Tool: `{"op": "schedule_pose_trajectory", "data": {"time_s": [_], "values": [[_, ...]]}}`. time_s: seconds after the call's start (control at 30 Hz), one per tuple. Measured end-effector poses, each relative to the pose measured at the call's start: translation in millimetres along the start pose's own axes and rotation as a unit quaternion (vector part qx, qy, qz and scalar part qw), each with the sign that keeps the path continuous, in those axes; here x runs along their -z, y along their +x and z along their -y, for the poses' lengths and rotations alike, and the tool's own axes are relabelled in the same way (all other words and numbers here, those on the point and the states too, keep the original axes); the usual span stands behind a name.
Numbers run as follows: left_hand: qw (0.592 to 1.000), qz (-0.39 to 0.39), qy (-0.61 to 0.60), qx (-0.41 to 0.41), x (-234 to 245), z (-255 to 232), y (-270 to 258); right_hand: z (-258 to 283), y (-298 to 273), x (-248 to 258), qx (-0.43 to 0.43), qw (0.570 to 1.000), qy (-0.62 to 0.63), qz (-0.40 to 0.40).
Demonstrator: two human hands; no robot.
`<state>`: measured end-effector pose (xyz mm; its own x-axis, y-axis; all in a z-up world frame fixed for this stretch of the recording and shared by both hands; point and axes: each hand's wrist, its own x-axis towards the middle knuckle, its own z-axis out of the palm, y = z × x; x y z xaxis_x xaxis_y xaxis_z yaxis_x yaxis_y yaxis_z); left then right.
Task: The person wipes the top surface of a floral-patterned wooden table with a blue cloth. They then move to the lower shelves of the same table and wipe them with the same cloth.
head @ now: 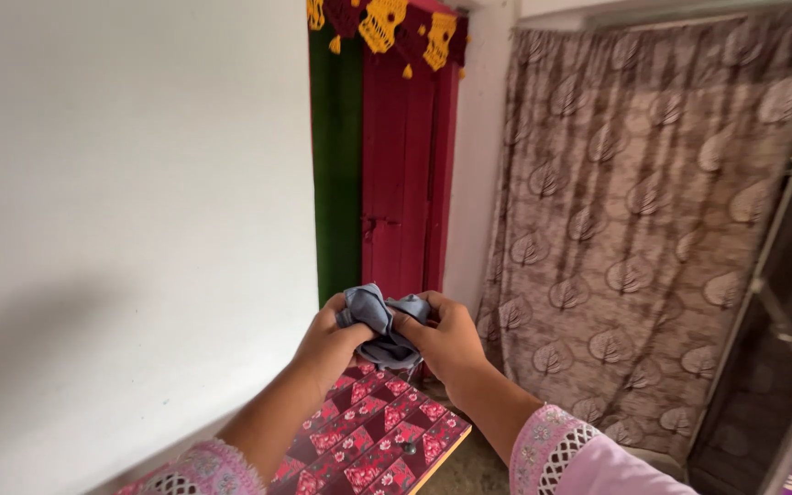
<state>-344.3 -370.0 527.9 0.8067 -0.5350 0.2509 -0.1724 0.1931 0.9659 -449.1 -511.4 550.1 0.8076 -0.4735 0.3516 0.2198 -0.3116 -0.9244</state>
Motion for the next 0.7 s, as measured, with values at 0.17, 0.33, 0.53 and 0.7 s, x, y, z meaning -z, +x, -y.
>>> {"op": "schedule_pose_trajectory", "data": {"time_s": [0.17,0.33,0.53,0.7], "values": [[0.999,-0.034,0.02,0.02,-49,55,38,-49,36,54,-0.018,0.999,-0.027,0.044],[0.994,-0.088,0.056,0.026,-61,130,54,-124,57,76,-0.035,0.995,-0.025,0.093],[0.993,-0.079,0.083,0.036,-48,264,51,-242,40,63,-0.045,0.98,-0.189,0.052],[0.98,-0.042,0.19,0.032,-50,409,11,-385,-12,55,-0.026,0.985,-0.169,0.017]]}}
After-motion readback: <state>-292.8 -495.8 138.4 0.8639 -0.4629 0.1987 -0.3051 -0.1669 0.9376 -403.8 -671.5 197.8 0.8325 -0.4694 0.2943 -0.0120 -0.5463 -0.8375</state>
